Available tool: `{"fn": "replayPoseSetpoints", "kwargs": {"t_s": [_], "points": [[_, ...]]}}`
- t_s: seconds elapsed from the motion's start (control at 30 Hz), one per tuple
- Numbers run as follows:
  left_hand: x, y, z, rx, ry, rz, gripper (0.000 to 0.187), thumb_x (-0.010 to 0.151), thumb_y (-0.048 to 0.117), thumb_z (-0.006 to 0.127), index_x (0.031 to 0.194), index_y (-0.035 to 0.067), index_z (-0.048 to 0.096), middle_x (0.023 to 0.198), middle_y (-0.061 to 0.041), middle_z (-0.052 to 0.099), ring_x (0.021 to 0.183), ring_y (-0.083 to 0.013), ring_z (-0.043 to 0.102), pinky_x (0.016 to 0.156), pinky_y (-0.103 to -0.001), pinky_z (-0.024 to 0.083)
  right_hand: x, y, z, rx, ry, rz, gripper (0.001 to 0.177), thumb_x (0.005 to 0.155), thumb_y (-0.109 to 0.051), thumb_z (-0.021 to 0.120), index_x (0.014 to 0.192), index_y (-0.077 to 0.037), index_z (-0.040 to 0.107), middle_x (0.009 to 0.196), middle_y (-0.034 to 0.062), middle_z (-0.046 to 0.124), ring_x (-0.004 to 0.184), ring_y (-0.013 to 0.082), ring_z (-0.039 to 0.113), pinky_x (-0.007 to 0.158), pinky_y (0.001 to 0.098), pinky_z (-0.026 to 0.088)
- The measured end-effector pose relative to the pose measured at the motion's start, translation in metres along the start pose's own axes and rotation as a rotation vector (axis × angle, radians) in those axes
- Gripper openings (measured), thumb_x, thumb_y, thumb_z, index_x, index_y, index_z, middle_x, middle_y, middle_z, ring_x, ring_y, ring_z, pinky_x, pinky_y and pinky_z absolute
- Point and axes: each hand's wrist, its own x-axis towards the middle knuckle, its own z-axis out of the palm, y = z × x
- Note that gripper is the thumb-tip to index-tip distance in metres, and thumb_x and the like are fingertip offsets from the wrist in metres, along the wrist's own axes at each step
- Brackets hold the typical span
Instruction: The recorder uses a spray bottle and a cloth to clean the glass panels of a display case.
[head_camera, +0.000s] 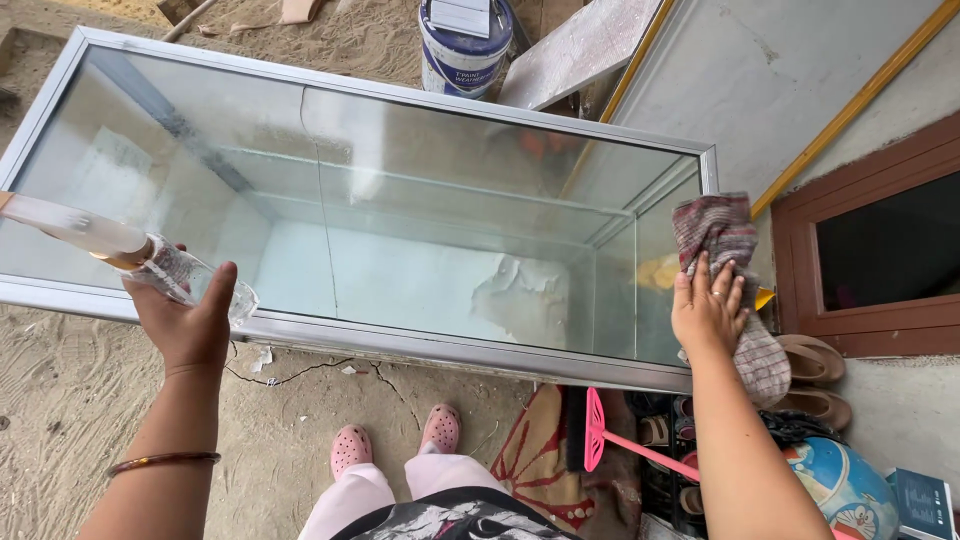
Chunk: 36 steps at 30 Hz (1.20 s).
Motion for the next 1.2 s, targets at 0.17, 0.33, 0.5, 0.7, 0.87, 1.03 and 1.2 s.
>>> {"fn": "replayPoseSetpoints", "kwargs": {"t_s": [0.17, 0.33, 0.5, 0.7, 0.87, 1.03, 1.2], "points": [[-0.019, -0.003, 0.003, 0.027, 0.046, -0.003, 0.086, 0.096, 0.016, 0.088, 0.156, 0.001, 0.028, 0.144, -0.013, 0.05, 0.139, -0.0256, 0.052, 0.123, -0.04, 0.042, -0.086, -0.156, 0.012, -0.107, -0.082, -0.274, 0.08, 0.1, -0.068, 0.017, 0.159, -0.016, 0.03, 0.171, 0.013, 0.011, 0.157, 0.0336, 0.002, 0.12, 0.0599, -0.003], [-0.006, 0.016, -0.026, 0.026, 0.112, -0.004, 0.092, 0.091, 0.017, 0.088, 0.158, 0.001, 0.028, 0.145, -0.013, 0.049, 0.134, -0.0255, 0.053, 0.117, -0.039, 0.045, -0.191, -0.299, -0.004, 0.092, -0.112, -0.925, 0.076, 0.101, -0.067, 0.026, 0.162, -0.022, 0.034, 0.168, 0.01, 0.016, 0.156, 0.0331, 0.011, 0.123, 0.0579, 0.005], [0.022, -0.001, -0.093, 0.032, 0.155, 0.079, 0.093, 0.096, 0.015, 0.089, 0.16, 0.002, 0.023, 0.149, -0.014, 0.048, 0.142, -0.0256, 0.05, 0.126, -0.04, 0.041, -0.123, -0.202, 0.042, 0.317, -0.106, -0.497, 0.063, 0.105, -0.045, 0.041, 0.163, -0.028, 0.025, 0.175, 0.0165, 0.005, 0.152, 0.0529, 0.008, 0.118, 0.0644, 0.019], [0.055, -0.042, -0.175, -0.115, 0.166, 0.124, 0.092, 0.1, 0.013, 0.088, 0.161, 0.005, 0.019, 0.152, -0.014, 0.044, 0.145, -0.0247, 0.044, 0.133, -0.041, 0.037, -0.175, -0.287, 0.055, -0.181, 0.071, -0.24, 0.088, 0.101, -0.071, 0.024, 0.157, -0.004, 0.034, 0.169, 0.0228, 0.021, 0.16, 0.0368, 0.008, 0.124, 0.0601, 0.002], [0.104, -0.041, -0.237, -0.066, 0.112, 0.166, 0.086, 0.103, 0.011, 0.084, 0.159, 0.006, 0.02, 0.153, -0.013, 0.043, 0.143, -0.0247, 0.043, 0.131, -0.041, 0.034, -0.295, -0.586, 0.054, -0.059, -0.207, -0.724, 0.095, 0.096, -0.073, 0.016, 0.157, -0.001, 0.023, 0.166, 0.0236, 0.014, 0.155, 0.0367, -0.001, 0.12, 0.0556, -0.006], [0.154, -0.043, -0.278, 0.098, -0.009, 0.264, 0.07, 0.108, 0.01, 0.081, 0.154, 0.006, 0.029, 0.152, -0.013, 0.043, 0.144, -0.0246, 0.043, 0.13, -0.04, 0.032, -0.317, -0.671, 0.07, -0.062, -0.22, -1.055, 0.089, 0.096, -0.071, 0.021, 0.162, -0.012, 0.014, 0.17, 0.0162, 0.011, 0.156, 0.0323, 0.002, 0.122, 0.0532, -0.002], [0.195, -0.064, -0.29, -0.031, 0.02, 0.234, 0.079, 0.105, 0.015, 0.082, 0.158, 0.003, 0.024, 0.157, -0.014, 0.042, 0.149, -0.0269, 0.041, 0.134, -0.042, 0.029, -0.212, -0.531, 0.067, -0.047, -0.119, -0.416, 0.066, 0.103, -0.061, 0.029, 0.163, -0.036, 0.016, 0.17, 0.0098, 0.016, 0.155, 0.0341, 0.014, 0.122, 0.059, 0.009]]}}
